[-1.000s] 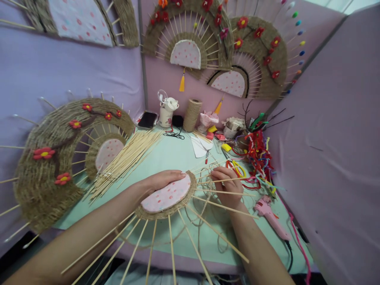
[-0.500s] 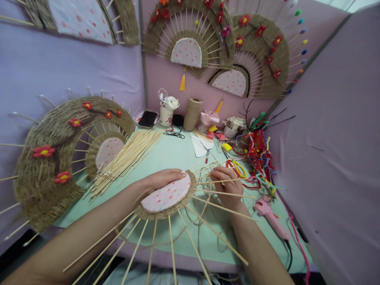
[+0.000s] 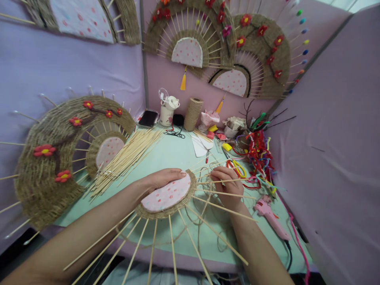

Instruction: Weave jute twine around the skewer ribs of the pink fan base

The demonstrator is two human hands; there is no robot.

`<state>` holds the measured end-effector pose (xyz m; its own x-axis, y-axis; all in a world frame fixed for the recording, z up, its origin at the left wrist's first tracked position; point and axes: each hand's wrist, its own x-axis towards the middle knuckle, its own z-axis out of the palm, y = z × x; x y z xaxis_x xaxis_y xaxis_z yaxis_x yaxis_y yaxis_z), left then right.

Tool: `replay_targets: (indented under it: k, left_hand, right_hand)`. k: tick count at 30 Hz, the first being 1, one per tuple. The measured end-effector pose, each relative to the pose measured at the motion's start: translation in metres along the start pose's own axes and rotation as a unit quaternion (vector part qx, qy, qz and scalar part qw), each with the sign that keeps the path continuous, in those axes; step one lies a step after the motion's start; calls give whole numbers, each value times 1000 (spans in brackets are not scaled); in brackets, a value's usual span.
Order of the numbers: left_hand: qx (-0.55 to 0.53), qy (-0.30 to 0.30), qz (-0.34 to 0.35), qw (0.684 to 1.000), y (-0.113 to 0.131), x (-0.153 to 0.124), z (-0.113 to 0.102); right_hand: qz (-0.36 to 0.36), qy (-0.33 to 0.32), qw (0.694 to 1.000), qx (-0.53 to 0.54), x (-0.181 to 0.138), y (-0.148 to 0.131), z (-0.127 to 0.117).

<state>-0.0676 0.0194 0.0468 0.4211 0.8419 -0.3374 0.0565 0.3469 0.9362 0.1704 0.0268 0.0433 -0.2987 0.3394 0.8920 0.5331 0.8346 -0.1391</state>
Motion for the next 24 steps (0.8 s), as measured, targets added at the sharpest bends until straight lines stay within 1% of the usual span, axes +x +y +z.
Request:
replay_targets:
  k: [10, 24]
  left_hand:
    - [-20, -2, -9, 1000, -6, 4, -4]
    - [-22, -2, -21, 1000, -4, 3, -3]
  right_hand:
    - [2, -4, 1000, 1, 0, 0, 0]
    - [2, -5, 1000, 2, 0, 1, 1]
